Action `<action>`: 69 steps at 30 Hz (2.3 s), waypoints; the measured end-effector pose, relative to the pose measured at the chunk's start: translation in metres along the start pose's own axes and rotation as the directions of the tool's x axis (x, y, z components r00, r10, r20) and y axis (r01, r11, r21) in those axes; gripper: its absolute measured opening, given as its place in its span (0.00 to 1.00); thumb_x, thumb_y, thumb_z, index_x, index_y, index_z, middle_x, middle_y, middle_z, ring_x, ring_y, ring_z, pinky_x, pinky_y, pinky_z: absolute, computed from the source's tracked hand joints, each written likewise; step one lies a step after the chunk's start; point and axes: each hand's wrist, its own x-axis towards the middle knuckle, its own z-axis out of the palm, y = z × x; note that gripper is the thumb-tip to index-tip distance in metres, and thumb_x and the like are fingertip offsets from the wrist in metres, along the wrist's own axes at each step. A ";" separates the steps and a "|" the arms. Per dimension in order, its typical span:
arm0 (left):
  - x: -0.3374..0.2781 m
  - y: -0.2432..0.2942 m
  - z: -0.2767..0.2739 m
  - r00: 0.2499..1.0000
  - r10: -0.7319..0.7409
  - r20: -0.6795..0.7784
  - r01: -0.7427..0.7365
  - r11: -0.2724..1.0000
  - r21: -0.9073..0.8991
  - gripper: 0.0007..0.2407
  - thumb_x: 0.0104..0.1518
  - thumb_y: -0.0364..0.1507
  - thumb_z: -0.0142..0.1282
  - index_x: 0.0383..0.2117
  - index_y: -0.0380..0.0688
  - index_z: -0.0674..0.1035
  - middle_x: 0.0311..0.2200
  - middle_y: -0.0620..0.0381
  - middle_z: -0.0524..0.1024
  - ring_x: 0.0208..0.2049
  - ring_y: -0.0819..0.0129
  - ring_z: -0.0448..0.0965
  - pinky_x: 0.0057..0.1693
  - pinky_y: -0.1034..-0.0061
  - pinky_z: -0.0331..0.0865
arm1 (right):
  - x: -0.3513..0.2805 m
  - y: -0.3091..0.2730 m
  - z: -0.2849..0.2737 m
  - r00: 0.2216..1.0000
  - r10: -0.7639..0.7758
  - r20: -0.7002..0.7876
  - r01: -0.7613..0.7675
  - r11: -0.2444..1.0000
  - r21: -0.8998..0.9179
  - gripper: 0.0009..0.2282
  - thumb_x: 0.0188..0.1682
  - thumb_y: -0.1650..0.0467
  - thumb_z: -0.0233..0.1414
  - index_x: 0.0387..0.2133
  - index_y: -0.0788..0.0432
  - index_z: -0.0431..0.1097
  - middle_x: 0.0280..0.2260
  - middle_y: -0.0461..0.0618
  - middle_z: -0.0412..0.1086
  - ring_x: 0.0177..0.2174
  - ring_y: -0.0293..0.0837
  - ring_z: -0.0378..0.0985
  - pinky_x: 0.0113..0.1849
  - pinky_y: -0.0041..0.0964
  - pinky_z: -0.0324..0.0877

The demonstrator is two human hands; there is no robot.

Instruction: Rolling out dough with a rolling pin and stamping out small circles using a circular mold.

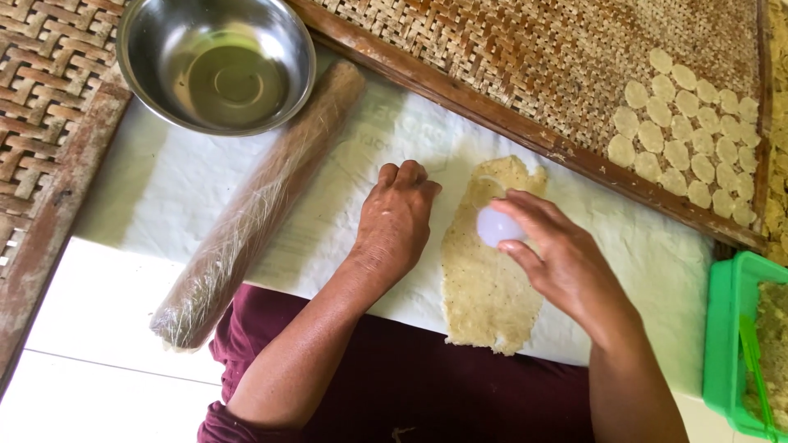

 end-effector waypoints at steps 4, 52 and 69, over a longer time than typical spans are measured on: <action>-0.001 0.000 0.001 1.000 -0.005 -0.004 0.005 1.000 0.009 0.19 0.46 0.14 0.55 0.45 0.41 0.82 0.51 0.50 0.73 0.50 0.53 0.70 0.56 0.66 0.70 | 0.003 -0.014 0.000 0.989 -0.127 -0.070 0.130 0.991 0.030 0.21 0.48 0.67 0.57 0.57 0.50 0.68 0.59 0.53 0.68 0.53 0.54 0.75 0.52 0.47 0.72; -0.001 0.000 0.005 0.995 0.066 -0.073 -0.062 0.996 0.057 0.16 0.48 0.17 0.57 0.44 0.42 0.84 0.50 0.51 0.73 0.51 0.52 0.70 0.57 0.64 0.69 | 0.013 -0.006 0.006 0.977 -0.193 -0.086 0.196 0.980 0.036 0.24 0.46 0.64 0.59 0.57 0.55 0.68 0.55 0.56 0.72 0.53 0.55 0.77 0.53 0.46 0.73; -0.004 0.002 0.001 0.999 0.053 0.006 -0.054 0.994 0.095 0.16 0.45 0.17 0.57 0.41 0.42 0.83 0.51 0.51 0.72 0.51 0.54 0.70 0.56 0.65 0.69 | 0.012 -0.015 0.001 0.996 -0.077 0.048 0.071 0.991 0.113 0.21 0.44 0.73 0.59 0.53 0.45 0.72 0.61 0.44 0.66 0.45 0.49 0.81 0.42 0.40 0.78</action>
